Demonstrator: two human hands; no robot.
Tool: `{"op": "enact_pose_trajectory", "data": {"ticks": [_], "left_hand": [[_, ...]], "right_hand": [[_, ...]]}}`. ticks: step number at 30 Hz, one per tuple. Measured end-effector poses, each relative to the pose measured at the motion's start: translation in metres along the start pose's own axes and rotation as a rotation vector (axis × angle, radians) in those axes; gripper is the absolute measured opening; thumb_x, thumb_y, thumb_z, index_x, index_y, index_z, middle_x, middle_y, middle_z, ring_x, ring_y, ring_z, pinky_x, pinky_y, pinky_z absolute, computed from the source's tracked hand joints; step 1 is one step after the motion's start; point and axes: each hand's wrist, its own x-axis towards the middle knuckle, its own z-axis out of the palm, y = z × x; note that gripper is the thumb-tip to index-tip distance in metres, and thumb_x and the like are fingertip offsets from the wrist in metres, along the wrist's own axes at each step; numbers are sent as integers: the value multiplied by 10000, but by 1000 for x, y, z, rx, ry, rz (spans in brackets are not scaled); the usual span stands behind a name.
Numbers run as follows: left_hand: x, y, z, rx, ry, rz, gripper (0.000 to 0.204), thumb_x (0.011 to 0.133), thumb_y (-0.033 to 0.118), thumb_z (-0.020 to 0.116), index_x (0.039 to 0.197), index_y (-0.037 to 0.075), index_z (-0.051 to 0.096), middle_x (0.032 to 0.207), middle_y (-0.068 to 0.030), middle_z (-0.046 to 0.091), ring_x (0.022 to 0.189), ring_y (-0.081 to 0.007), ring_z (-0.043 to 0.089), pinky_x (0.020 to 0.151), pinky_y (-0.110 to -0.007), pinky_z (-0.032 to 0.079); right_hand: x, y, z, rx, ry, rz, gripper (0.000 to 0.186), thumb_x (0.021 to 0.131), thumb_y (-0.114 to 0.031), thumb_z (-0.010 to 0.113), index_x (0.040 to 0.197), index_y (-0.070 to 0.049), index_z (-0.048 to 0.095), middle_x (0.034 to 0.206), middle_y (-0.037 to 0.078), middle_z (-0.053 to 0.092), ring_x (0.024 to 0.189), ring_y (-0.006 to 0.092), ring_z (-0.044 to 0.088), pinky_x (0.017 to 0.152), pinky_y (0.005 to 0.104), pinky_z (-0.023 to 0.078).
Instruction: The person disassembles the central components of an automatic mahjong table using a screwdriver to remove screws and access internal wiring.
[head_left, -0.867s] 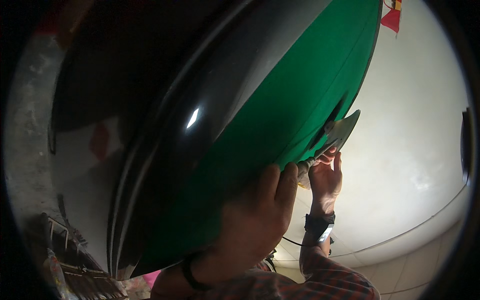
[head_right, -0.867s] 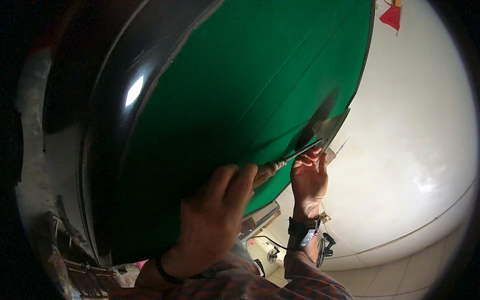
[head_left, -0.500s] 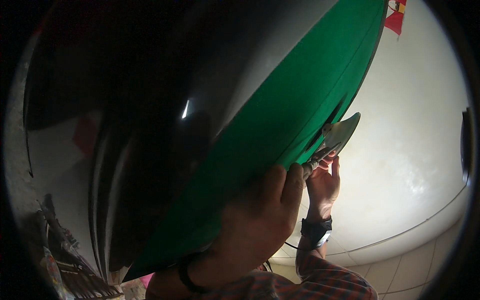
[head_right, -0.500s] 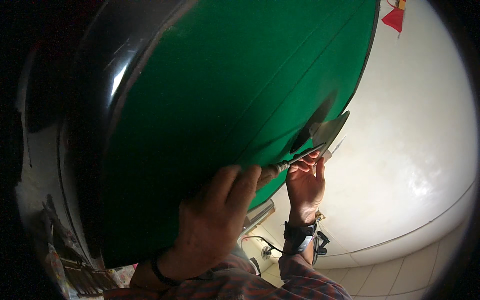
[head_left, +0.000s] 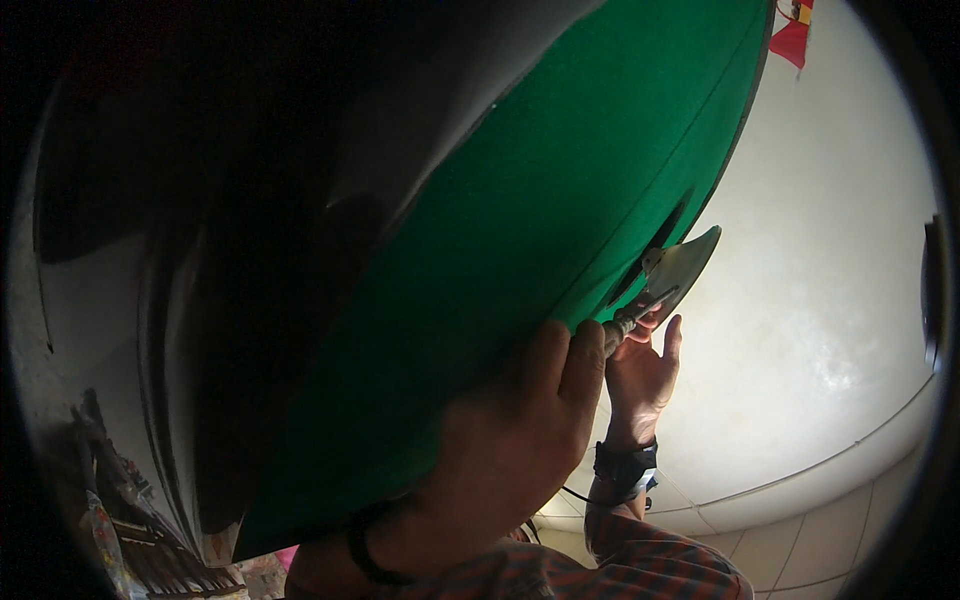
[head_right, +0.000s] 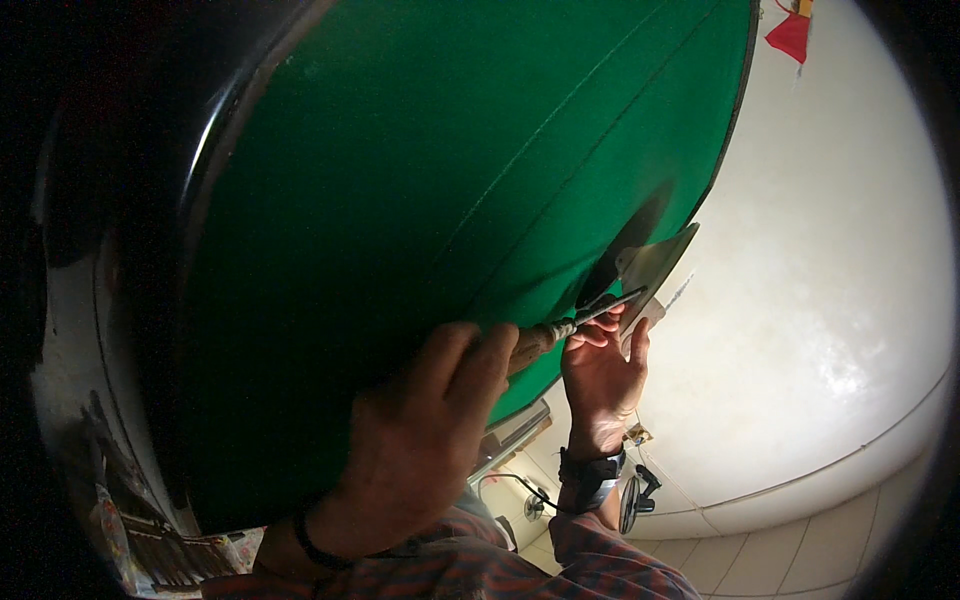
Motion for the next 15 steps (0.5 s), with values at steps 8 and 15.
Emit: {"op": "enact_pose_trajectory", "data": {"ticks": [8, 15], "left_hand": [[-7, 11, -13, 25, 5, -2, 289, 869, 116, 656, 1149, 85, 589, 888, -42, 506, 615, -167, 593, 482, -277, 517], [-10, 11, -15, 44, -36, -12, 311, 857, 120, 653, 1160, 99, 588, 894, -37, 514, 620, -169, 612, 487, -272, 522]], "right_hand": [[7, 12, 13, -272, -210, -77, 278, 1036, -262, 481, 1191, -58, 588, 1010, 40, 625, 845, 120, 574, 673, 221, 483], [4, 10, 13, -185, -278, -34, 235, 1039, -219, 475, 1186, -78, 593, 1002, 15, 595, 819, 90, 549, 671, 197, 473]]}}
